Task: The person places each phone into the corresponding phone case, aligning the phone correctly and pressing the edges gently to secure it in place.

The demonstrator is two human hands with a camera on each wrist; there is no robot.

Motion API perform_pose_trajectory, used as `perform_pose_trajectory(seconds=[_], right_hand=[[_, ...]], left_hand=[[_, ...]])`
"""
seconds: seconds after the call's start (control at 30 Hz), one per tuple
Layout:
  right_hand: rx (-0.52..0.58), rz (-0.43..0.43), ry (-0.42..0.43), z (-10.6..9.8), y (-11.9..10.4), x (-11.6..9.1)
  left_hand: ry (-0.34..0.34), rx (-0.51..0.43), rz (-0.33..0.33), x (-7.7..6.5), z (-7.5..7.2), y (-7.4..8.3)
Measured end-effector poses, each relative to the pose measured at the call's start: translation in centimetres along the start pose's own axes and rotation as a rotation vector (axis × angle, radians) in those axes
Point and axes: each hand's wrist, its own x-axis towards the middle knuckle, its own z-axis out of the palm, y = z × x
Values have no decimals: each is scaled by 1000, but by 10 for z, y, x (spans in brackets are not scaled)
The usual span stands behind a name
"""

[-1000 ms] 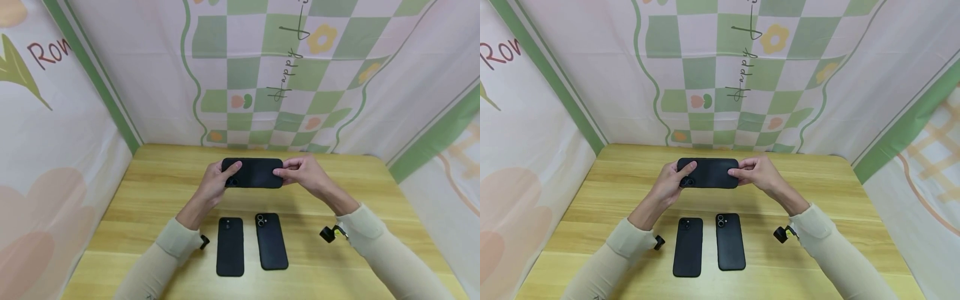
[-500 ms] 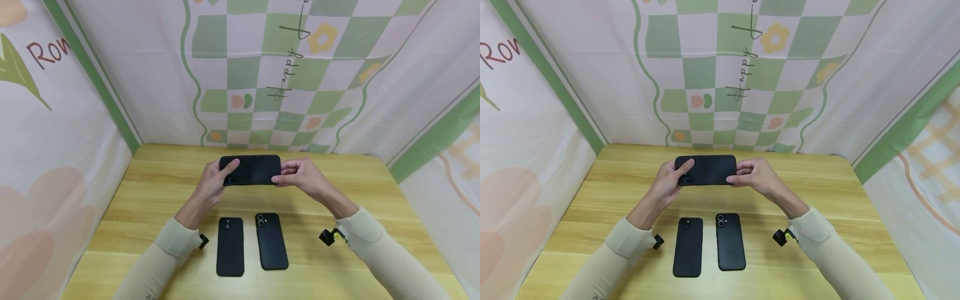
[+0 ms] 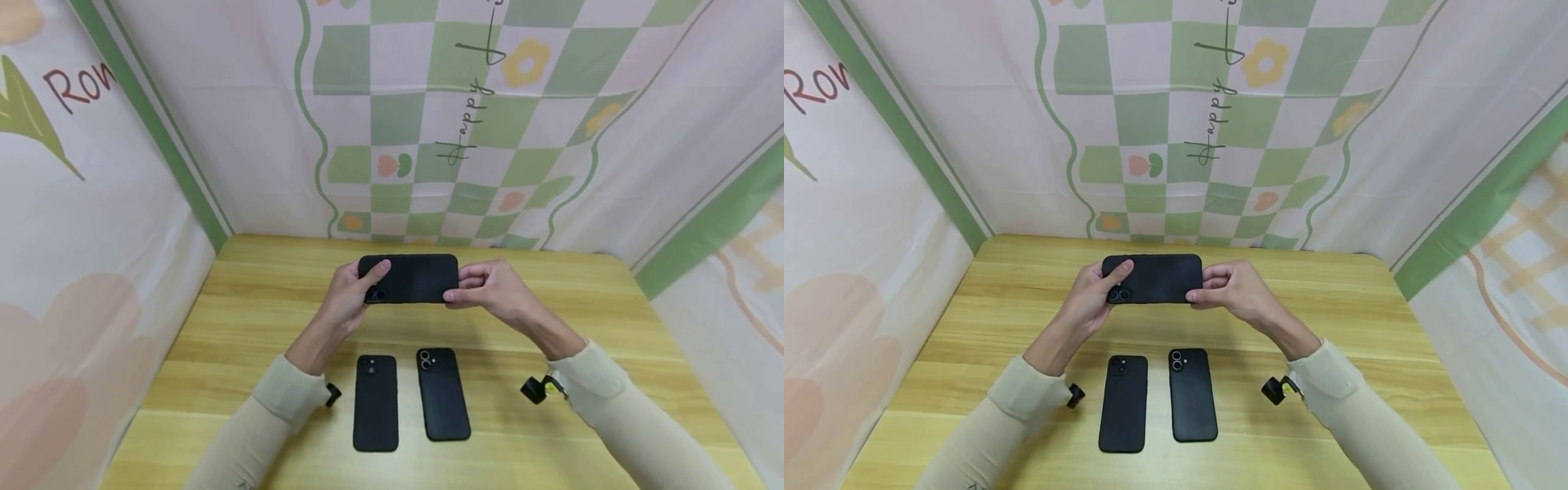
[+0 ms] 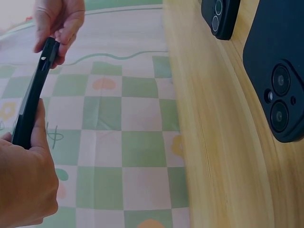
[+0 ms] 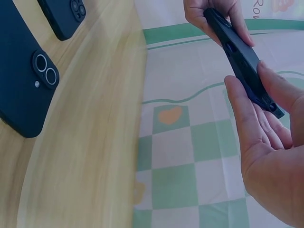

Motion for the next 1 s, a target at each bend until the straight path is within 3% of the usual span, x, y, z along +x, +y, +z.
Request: perform_pose_trajectory(seconds=[0.63,1.0], right_hand=[[122,-114,35,8,9,0],[244,-115,90,18,13,-1]], left_hand=[[-1,-42,-63,3,3,2],[113,-55,-48,3,14,3]])
